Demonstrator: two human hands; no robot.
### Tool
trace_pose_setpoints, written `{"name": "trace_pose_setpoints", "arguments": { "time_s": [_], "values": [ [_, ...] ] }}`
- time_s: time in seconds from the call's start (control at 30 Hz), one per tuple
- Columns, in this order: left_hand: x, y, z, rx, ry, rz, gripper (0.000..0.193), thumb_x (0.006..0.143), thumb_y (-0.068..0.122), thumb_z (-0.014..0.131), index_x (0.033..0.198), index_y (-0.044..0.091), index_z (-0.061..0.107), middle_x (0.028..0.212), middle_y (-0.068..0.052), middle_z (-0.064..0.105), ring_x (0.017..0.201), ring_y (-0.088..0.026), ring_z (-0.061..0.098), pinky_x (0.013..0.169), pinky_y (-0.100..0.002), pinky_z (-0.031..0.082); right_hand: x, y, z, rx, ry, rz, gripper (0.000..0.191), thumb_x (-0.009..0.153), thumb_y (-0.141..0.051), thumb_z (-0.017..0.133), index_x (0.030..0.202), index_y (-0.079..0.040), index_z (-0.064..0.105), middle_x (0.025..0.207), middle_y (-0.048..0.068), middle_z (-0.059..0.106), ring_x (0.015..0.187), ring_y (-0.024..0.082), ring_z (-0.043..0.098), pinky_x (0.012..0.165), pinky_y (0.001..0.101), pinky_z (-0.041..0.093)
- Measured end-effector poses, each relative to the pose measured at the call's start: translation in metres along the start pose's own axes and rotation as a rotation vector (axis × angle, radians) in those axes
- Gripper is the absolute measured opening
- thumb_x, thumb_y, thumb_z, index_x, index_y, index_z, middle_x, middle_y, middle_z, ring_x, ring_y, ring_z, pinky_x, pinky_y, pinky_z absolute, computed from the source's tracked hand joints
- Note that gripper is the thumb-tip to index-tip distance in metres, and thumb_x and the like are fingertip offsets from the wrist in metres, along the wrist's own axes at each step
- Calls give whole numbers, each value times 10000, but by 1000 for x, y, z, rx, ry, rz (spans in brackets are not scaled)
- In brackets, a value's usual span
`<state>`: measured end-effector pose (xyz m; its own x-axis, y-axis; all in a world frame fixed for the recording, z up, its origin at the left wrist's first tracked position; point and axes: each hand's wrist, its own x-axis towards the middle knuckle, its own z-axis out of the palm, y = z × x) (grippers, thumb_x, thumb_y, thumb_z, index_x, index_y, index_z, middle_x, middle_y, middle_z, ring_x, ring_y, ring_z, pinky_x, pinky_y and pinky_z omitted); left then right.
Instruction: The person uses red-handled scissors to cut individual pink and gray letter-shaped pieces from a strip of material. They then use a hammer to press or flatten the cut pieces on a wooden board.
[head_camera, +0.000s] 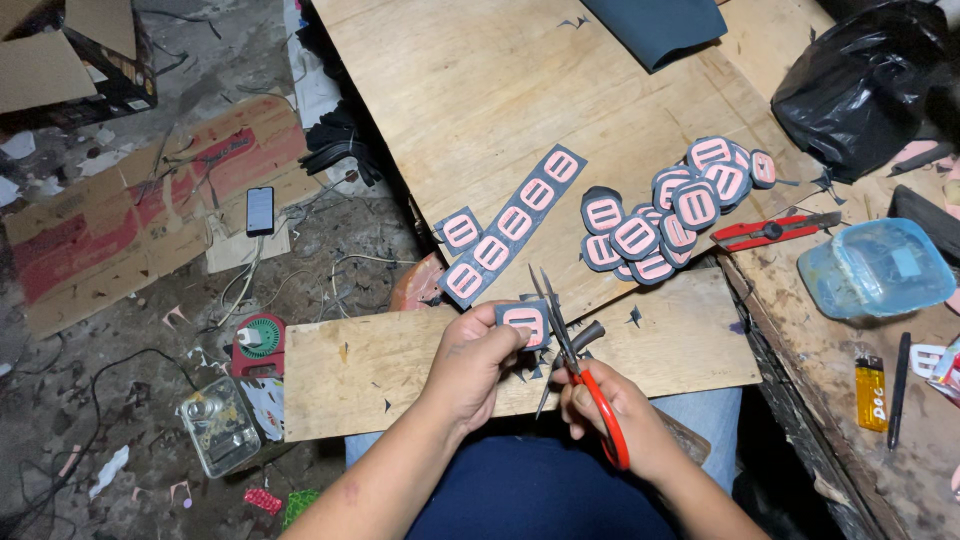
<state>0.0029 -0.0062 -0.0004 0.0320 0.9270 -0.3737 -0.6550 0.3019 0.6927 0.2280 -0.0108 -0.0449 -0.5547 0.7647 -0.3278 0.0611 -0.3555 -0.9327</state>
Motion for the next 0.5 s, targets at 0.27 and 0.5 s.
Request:
{"name": "trace_pose_setpoints", "arguments": {
  "time_s": [0.27, 0.5],
  "values": [
    [-2, -2, 0, 53, -37, -40, 190, 866, 1, 596, 1012, -37, 711, 901, -77, 742, 772, -123, 670, 722, -256, 532, 2, 2, 1, -30, -10, -24, 465, 957, -332, 617, 1267, 14, 610, 821, 62, 607, 706, 151, 597, 661, 288, 515],
    [0, -2, -3, 73, -43, -83, 163, 859, 19, 601, 970, -17, 715, 850, -46, 726, 705, -95, 634, 648, -235, 493, -3, -1, -1, 13, 23, 6, 378, 964, -288, 618, 1187, 16, 644, 745, 33, 593, 593, 123, 551, 552, 261, 476]
  ]
}}
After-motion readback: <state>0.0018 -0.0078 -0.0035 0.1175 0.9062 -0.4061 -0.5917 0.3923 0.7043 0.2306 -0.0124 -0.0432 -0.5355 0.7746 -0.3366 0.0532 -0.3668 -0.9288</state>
